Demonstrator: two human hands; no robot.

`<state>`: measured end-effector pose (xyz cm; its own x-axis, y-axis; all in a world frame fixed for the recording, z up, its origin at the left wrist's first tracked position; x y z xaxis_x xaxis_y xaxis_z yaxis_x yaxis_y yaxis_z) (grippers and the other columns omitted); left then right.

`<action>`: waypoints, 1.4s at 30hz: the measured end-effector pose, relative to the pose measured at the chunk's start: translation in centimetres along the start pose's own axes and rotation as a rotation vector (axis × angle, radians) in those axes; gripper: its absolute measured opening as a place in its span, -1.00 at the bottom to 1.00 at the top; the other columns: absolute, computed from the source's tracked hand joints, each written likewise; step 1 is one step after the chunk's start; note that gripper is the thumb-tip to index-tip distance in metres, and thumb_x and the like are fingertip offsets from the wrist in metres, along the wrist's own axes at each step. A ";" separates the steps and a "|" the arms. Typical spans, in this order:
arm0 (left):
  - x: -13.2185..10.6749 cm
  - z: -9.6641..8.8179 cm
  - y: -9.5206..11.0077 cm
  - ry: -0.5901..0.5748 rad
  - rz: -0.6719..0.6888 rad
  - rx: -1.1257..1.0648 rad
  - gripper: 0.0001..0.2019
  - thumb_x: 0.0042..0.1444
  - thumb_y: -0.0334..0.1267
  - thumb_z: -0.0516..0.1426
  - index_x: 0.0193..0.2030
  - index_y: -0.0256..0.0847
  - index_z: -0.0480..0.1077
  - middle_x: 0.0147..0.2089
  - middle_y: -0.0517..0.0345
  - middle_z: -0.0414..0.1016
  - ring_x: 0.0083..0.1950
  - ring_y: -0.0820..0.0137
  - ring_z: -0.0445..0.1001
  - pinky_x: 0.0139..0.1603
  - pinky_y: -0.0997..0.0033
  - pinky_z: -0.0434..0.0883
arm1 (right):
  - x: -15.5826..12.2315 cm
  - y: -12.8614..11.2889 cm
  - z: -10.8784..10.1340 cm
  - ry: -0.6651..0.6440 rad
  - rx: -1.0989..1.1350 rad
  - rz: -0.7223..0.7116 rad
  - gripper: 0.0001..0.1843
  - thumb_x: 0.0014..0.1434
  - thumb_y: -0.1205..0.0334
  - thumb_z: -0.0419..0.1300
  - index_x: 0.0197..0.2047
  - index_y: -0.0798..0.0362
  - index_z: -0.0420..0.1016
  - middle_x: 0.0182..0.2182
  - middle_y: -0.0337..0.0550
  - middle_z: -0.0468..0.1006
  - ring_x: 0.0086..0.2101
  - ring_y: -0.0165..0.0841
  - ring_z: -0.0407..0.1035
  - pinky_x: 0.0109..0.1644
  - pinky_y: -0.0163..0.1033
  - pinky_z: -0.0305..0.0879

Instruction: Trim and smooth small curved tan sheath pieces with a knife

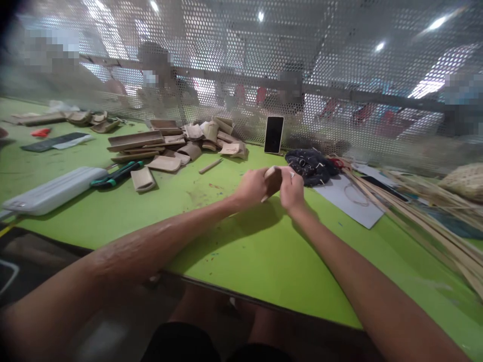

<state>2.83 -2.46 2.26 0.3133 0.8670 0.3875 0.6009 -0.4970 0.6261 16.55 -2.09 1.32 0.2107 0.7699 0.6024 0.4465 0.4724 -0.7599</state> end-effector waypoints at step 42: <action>-0.2 0.2 -0.4 0.050 0.015 0.021 -0.78 0.22 -0.38 0.03 -0.12 -0.29 0.48 -0.31 0.00 0.59 -0.39 0.38 0.48 -0.29 0.41 0.39 | -0.5 0.3 0.2 -0.008 -0.078 -0.069 -0.60 0.30 -0.07 -0.06 -0.34 0.00 0.41 -0.42 -0.14 0.48 -0.33 -0.26 0.34 -0.17 -0.15 0.25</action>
<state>2.72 -2.40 1.80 0.2853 0.8563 0.4306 0.6115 -0.5086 0.6061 16.40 -2.21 0.71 0.1702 0.7401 0.6506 0.5263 0.4899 -0.6950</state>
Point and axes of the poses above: each hand's wrist, its own x-axis towards the middle knuckle, its own z-axis out of the palm, y = z × x, the point moved 1 cm from there along x, towards the middle knuckle
